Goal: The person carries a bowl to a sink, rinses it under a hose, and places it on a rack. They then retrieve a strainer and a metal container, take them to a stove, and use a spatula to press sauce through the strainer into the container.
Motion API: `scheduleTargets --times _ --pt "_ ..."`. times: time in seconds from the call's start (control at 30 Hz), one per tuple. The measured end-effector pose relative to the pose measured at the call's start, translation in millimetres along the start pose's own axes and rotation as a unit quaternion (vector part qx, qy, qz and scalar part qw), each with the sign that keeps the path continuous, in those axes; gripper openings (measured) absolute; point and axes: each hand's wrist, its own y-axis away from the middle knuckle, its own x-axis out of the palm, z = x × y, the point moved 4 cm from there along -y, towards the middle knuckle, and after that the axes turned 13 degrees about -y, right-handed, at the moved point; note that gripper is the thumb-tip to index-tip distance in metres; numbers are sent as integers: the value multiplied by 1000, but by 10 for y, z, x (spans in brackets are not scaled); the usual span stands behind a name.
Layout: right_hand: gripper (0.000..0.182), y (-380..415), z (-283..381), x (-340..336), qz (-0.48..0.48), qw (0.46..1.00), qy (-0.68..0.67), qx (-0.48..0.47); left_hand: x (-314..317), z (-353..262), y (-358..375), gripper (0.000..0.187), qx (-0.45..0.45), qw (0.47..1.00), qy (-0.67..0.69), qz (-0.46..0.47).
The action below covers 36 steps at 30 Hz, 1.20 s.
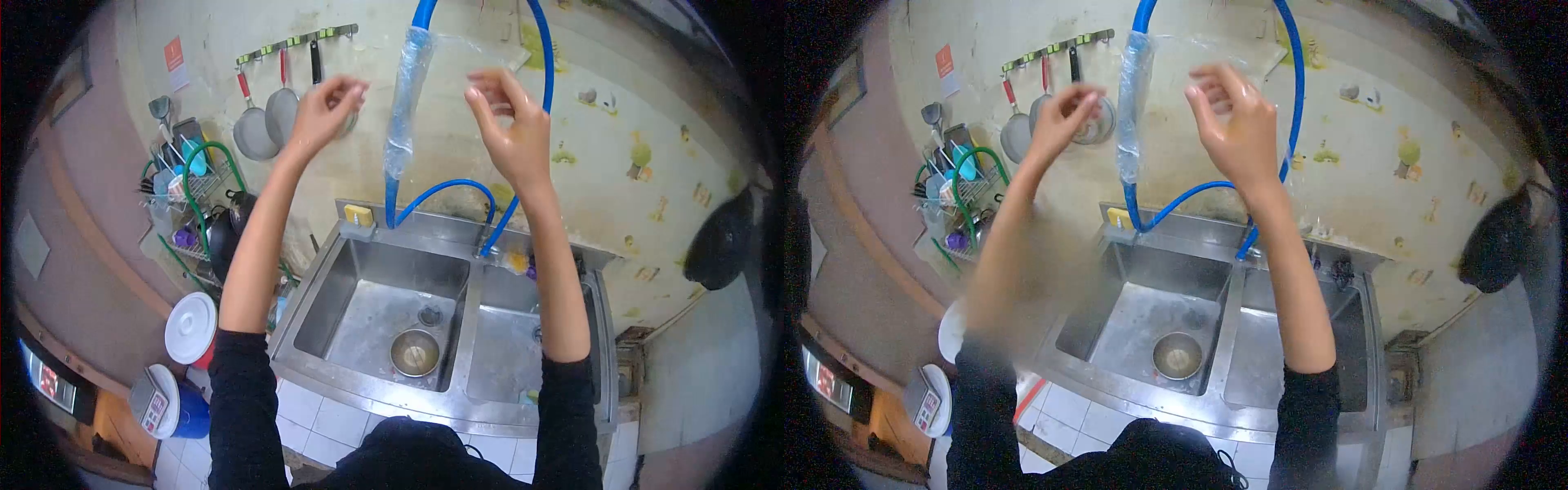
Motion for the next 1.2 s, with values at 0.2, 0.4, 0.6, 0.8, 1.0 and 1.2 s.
scheduleTargets --times 0.2,0.4,0.6,0.8,1.0,1.2 --pt "10 -500 173 353 27 997 14 -72 -124 -755 -532 26 103 983 144 41" --pt "8 -692 104 403 34 989 93 -107 -19 -769 -659 21 89 968 232 14" --pt "9 -936 -80 378 11 1000 19 -1 90 -807 -775 21 59 964 259 24" --pt "16 -891 -369 440 6 906 -325 272 132 -800 -759 32 -10 945 320 64" --pt "25 -781 -388 479 60 873 -375 305 107 -761 -581 33 -102 934 325 108" --pt "29 -738 -305 415 61 915 -306 257 15 -750 -441 30 -81 944 304 94"
